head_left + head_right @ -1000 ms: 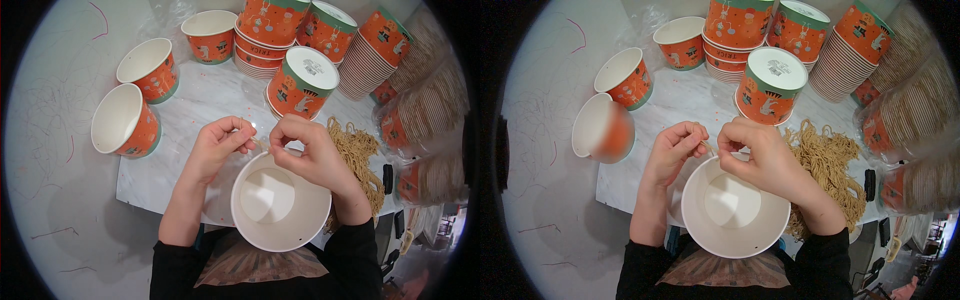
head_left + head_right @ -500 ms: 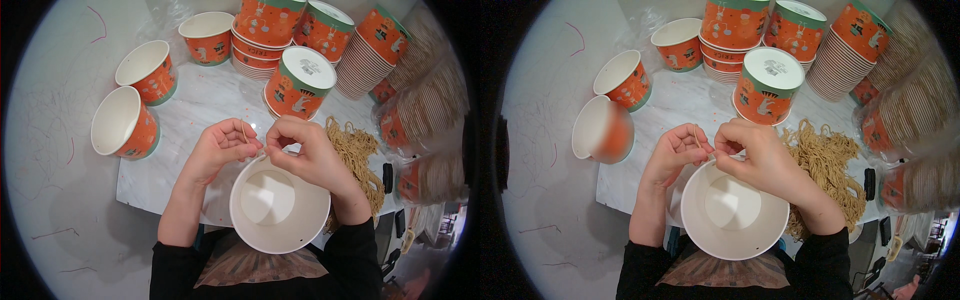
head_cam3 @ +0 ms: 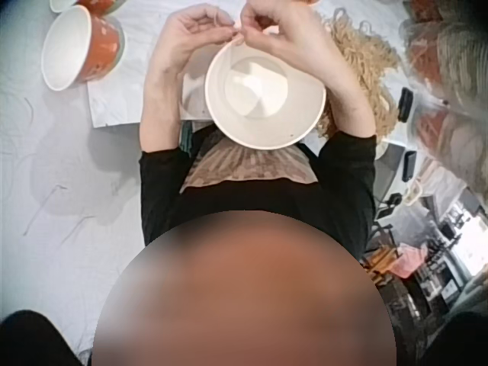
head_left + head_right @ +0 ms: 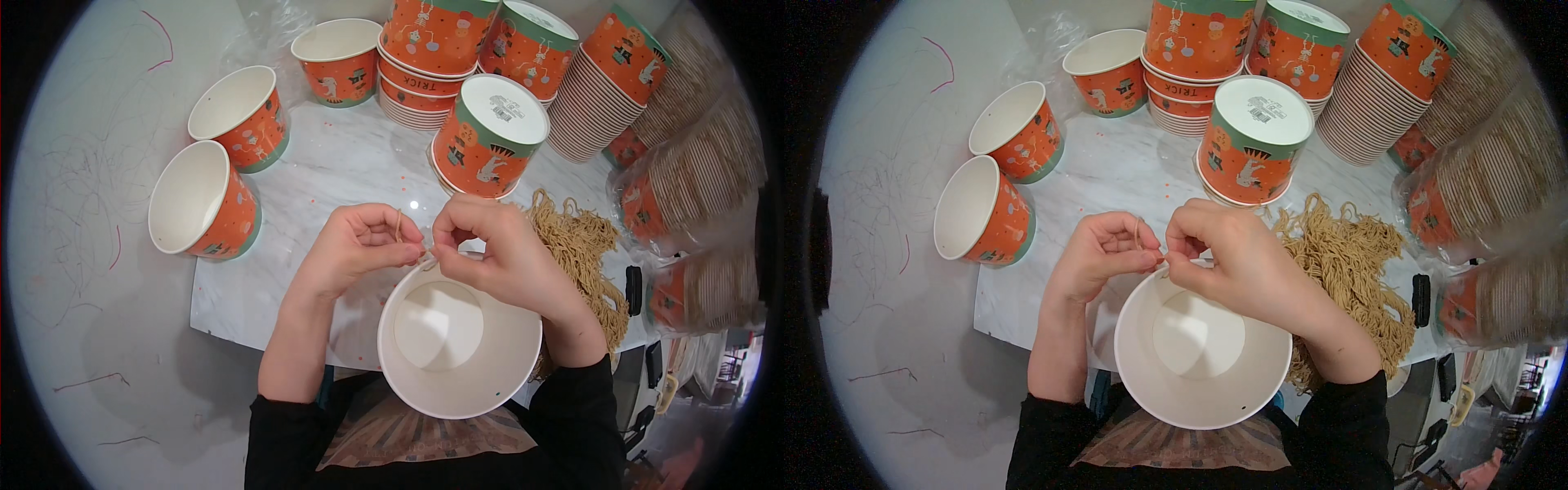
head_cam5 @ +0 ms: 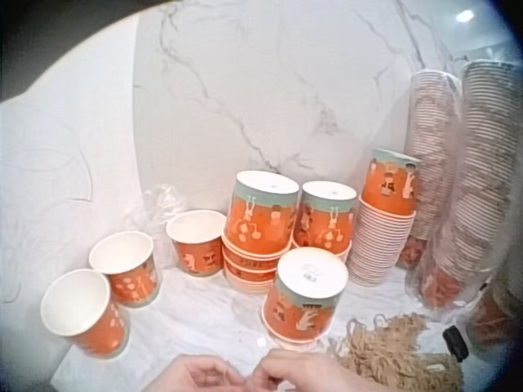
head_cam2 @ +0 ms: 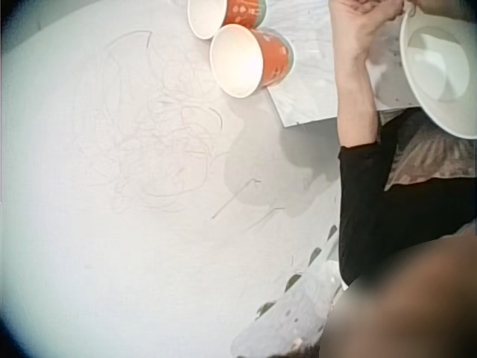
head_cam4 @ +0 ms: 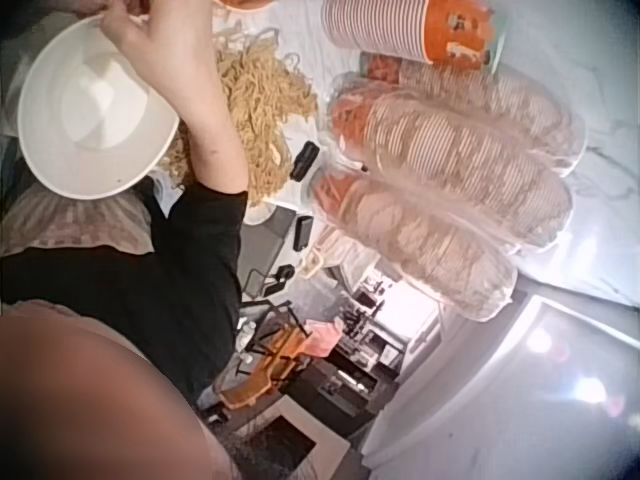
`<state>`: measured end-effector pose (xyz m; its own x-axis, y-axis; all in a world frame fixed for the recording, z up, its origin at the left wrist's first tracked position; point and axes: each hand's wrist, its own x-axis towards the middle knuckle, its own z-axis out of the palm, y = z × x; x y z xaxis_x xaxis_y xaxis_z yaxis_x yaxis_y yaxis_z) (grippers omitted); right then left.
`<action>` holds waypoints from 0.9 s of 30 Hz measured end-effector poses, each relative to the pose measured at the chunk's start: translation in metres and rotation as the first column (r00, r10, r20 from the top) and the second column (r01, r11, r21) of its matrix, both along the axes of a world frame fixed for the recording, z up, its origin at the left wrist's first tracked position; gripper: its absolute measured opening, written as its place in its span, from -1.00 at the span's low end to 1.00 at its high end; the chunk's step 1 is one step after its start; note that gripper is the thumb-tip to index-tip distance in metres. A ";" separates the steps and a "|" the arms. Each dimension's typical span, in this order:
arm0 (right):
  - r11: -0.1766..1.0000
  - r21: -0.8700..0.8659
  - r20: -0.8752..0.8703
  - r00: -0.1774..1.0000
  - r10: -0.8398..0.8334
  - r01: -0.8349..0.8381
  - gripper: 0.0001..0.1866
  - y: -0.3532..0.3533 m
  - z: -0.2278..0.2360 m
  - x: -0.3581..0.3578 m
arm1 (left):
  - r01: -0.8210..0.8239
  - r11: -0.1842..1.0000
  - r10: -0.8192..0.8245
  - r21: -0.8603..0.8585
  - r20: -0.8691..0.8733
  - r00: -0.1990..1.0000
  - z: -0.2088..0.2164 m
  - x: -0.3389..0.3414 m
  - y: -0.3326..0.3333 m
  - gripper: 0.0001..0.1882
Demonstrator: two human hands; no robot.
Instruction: Attaching thin strings or elastic handles to the rims of paper cups for packaging.
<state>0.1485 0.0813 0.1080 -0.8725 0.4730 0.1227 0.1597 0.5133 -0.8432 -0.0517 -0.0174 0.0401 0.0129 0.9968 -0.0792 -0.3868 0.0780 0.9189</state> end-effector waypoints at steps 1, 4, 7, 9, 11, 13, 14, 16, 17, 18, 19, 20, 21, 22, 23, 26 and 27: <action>1.000 0.007 0.010 1.000 0.016 -0.016 -0.90 0.000 0.000 0.000 | 0.007 1.000 -0.007 -0.012 -0.012 1.000 0.000 -0.002 0.000 -0.81; 1.000 0.012 -0.010 1.000 0.028 -0.028 -0.87 -0.001 -0.001 0.000 | 0.016 0.999 -0.016 -0.028 -0.020 1.000 -0.001 -0.007 -0.001 -0.82; 1.000 0.003 -0.013 0.999 0.029 -0.029 -0.87 -0.001 -0.002 0.001 | 0.028 0.999 -0.028 -0.025 -0.018 0.999 -0.002 -0.009 -0.001 -0.82; 0.999 0.004 -0.015 0.999 0.036 -0.036 -0.88 0.000 -0.002 0.001 | 0.037 0.999 -0.037 -0.017 -0.021 0.999 -0.002 -0.009 0.000 -0.82; 0.999 0.006 -0.017 0.999 0.043 -0.043 -0.88 0.001 -0.002 0.002 | 0.014 0.999 -0.014 0.038 0.003 1.000 -0.003 -0.007 0.000 -0.84; 0.999 -0.031 -0.040 0.999 0.025 -0.026 -0.87 0.003 -0.002 0.004 | -0.023 0.999 0.022 0.030 0.020 1.000 -0.003 -0.005 0.001 -0.83; 0.999 -0.029 -0.044 0.999 0.029 -0.030 -0.87 0.004 -0.002 0.005 | -0.065 0.998 0.064 0.021 0.026 0.998 -0.003 -0.004 0.002 -0.82; 0.991 -0.131 -0.021 1.000 0.011 -0.014 -0.81 0.007 -0.003 0.006 | -0.118 0.993 0.116 0.029 0.055 0.992 -0.004 -0.002 0.002 -0.81; 0.991 -0.132 -0.019 1.000 0.009 -0.012 -0.81 0.008 -0.004 0.005 | -0.172 0.984 0.168 0.054 0.083 0.982 -0.004 0.000 0.003 -0.79; 0.980 -0.197 0.034 0.999 -0.009 0.016 -0.79 0.011 -0.006 0.004 | -0.171 0.984 0.166 0.044 0.084 0.982 -0.005 0.001 0.004 -0.79; 0.965 -0.260 0.089 0.996 -0.024 0.046 -0.77 0.012 -0.007 0.002 | -0.214 0.967 0.214 0.135 0.017 0.977 -0.005 0.002 0.005 -0.79; 0.965 -0.259 0.089 0.996 -0.025 0.047 -0.77 0.014 -0.010 -0.001 | -0.252 0.941 0.269 0.225 -0.046 0.962 -0.006 0.003 0.006 -0.79; 0.948 -0.317 0.083 0.996 0.005 0.022 -0.78 0.016 -0.012 -0.003 | -0.248 0.942 0.264 0.228 -0.045 0.963 -0.008 0.005 0.007 -0.79; 0.927 -0.376 0.082 0.996 0.027 0.006 -0.79 0.017 -0.015 -0.006 | -0.259 0.930 0.284 0.262 -0.065 0.957 -0.009 0.007 0.008 -0.80; 0.927 -0.375 0.076 0.996 0.034 -0.003 -0.79 0.018 -0.017 -0.007 | -0.269 0.917 0.305 0.296 -0.084 0.949 -0.011 0.010 0.010 -0.81; 0.846 -0.531 0.046 0.996 0.080 -0.043 -0.80 0.017 -0.025 -0.012 | -0.227 0.937 0.259 0.266 -0.090 0.962 -0.014 0.015 0.011 -0.81; 0.806 -0.590 0.033 0.996 0.082 -0.047 -0.80 0.017 -0.027 -0.014 | -0.223 0.938 0.255 0.264 -0.095 0.962 -0.015 0.017 0.012 -0.81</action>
